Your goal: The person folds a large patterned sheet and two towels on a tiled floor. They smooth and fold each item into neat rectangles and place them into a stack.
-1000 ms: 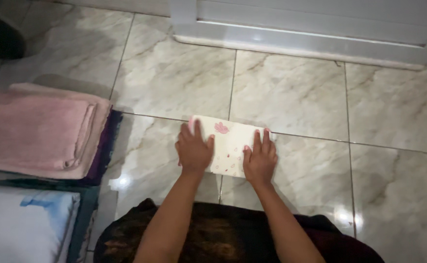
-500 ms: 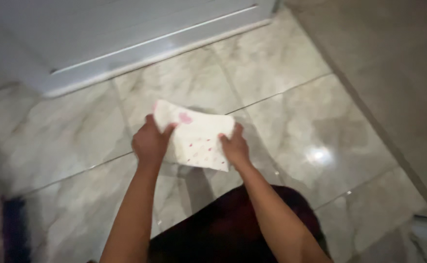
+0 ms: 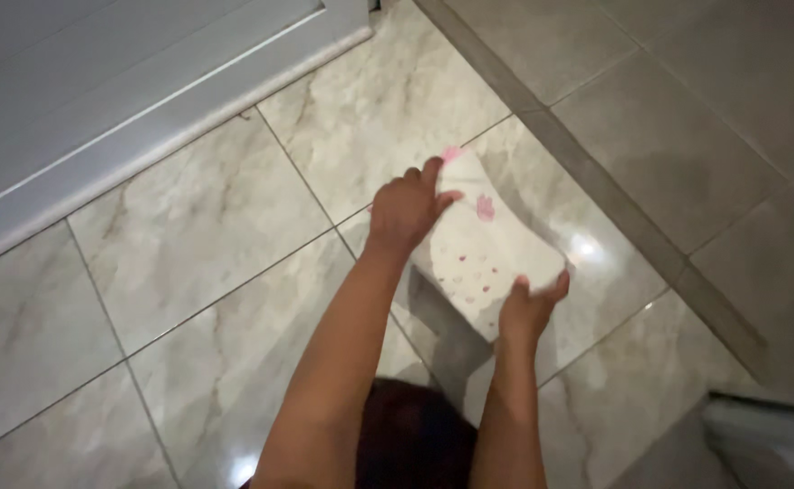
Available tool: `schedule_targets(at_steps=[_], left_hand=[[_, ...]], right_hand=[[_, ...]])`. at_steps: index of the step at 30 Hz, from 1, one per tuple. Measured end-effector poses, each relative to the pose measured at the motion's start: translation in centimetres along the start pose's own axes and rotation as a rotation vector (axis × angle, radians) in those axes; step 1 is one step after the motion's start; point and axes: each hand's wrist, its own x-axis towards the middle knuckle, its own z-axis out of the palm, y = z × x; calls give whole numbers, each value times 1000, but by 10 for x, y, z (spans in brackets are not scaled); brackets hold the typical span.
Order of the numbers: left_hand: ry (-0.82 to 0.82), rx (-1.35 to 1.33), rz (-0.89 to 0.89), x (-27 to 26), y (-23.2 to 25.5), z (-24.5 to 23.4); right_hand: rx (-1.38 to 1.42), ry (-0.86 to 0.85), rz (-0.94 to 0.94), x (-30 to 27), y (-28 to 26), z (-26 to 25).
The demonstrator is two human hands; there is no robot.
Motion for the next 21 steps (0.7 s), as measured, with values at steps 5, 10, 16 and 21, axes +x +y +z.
schedule_targets(at_steps=[5, 10, 16, 21], left_hand=[[-149, 39, -125, 6, -4, 50], [-2, 63, -119, -16, 9, 72], [-195, -4, 89, -48, 35, 72], [-236, -31, 98, -40, 27, 72]], right_hand=[[-225, 37, 60, 14, 26, -2], [-580, 120, -201, 2, 20, 5], [-848, -102, -292, -2, 22, 21], [-834, -54, -337, 2, 33, 25]])
